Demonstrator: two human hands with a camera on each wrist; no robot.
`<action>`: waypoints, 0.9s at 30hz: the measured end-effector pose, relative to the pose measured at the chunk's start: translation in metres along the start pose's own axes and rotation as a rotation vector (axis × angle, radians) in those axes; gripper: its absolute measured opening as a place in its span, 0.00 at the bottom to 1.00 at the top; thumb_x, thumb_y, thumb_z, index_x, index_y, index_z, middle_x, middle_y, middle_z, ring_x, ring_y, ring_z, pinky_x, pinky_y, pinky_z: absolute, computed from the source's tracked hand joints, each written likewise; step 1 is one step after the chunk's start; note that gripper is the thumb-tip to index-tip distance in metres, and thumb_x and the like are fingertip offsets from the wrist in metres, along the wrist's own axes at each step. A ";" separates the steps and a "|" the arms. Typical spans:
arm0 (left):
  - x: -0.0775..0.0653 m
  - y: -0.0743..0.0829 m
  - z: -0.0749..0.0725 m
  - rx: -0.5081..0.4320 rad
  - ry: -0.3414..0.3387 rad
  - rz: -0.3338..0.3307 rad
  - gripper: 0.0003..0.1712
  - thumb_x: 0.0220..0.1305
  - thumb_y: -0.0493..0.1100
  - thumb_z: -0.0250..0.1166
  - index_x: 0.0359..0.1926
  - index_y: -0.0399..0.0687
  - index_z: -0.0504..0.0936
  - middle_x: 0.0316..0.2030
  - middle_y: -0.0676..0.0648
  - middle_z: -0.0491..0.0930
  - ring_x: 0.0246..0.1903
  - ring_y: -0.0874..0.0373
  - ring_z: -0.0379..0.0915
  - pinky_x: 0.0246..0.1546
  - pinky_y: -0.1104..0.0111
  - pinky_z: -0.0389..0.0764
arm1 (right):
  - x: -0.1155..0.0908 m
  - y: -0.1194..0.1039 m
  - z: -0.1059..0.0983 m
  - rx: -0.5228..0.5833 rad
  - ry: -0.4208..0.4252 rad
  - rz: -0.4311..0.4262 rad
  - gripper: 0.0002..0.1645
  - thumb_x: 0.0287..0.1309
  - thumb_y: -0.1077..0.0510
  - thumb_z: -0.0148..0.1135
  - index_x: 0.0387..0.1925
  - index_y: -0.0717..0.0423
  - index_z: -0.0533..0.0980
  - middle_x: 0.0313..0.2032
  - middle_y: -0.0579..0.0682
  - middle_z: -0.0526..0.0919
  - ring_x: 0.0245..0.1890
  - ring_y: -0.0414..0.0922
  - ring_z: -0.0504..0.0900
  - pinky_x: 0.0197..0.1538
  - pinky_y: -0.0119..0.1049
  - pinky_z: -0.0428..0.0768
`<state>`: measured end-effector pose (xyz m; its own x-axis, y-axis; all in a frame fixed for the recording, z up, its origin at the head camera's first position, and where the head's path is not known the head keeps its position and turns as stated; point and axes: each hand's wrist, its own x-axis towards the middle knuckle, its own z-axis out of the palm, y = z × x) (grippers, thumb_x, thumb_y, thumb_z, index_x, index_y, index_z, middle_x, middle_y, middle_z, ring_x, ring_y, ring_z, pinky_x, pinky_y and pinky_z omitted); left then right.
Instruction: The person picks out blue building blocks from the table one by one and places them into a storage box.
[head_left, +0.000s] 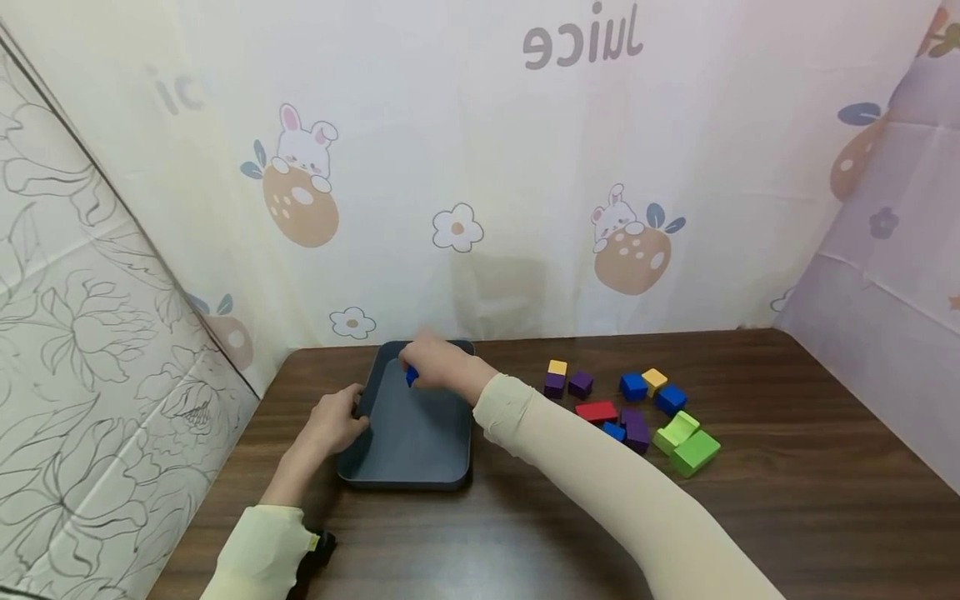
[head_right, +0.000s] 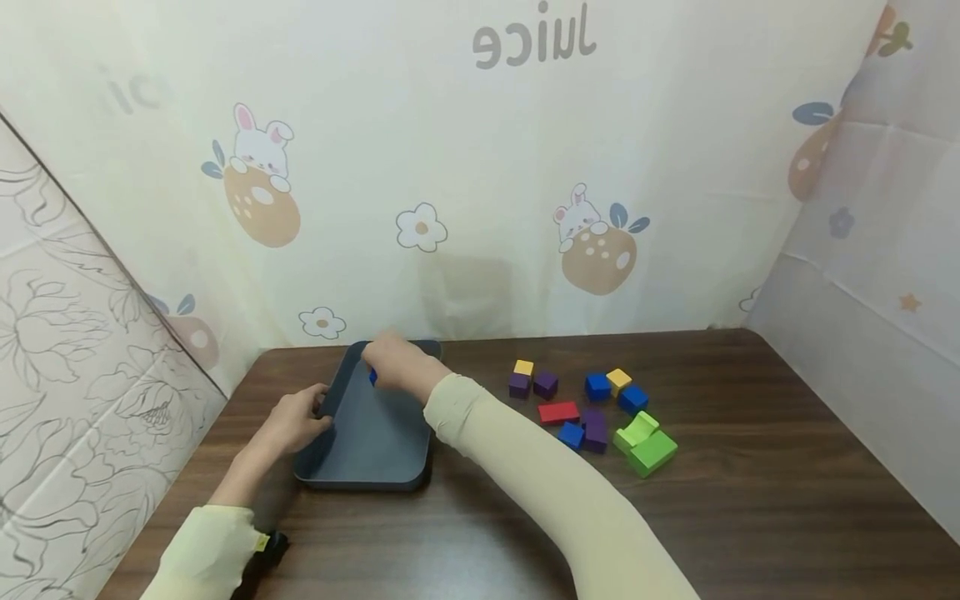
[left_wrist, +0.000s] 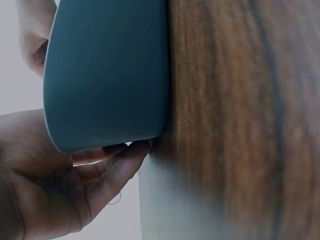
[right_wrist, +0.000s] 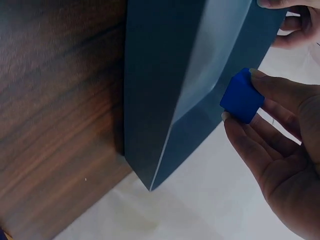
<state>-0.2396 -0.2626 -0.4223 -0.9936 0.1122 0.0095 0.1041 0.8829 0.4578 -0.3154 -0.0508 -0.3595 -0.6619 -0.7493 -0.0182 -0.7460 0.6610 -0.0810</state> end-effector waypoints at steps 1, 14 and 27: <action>0.000 0.000 0.000 -0.001 0.000 0.000 0.29 0.65 0.34 0.67 0.66 0.29 0.75 0.45 0.34 0.86 0.42 0.43 0.84 0.46 0.47 0.84 | 0.000 -0.001 0.002 0.013 -0.004 0.006 0.18 0.66 0.57 0.73 0.56 0.56 0.85 0.51 0.50 0.88 0.48 0.44 0.82 0.55 0.35 0.81; -0.002 0.000 -0.001 -0.015 0.003 -0.017 0.28 0.66 0.34 0.67 0.66 0.30 0.75 0.44 0.35 0.86 0.42 0.43 0.84 0.46 0.47 0.84 | 0.007 -0.011 0.013 0.077 -0.042 0.047 0.19 0.63 0.60 0.75 0.55 0.54 0.85 0.50 0.49 0.87 0.42 0.41 0.83 0.48 0.34 0.83; -0.002 0.002 0.000 -0.013 -0.001 -0.025 0.29 0.66 0.34 0.67 0.66 0.30 0.75 0.44 0.35 0.86 0.41 0.45 0.84 0.44 0.48 0.85 | 0.010 -0.019 0.011 0.031 -0.072 0.056 0.17 0.64 0.59 0.75 0.54 0.53 0.85 0.48 0.48 0.87 0.41 0.42 0.83 0.46 0.34 0.83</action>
<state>-0.2370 -0.2612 -0.4212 -0.9959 0.0906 -0.0027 0.0787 0.8793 0.4696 -0.3073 -0.0709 -0.3695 -0.6946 -0.7131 -0.0951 -0.7048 0.7010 -0.1088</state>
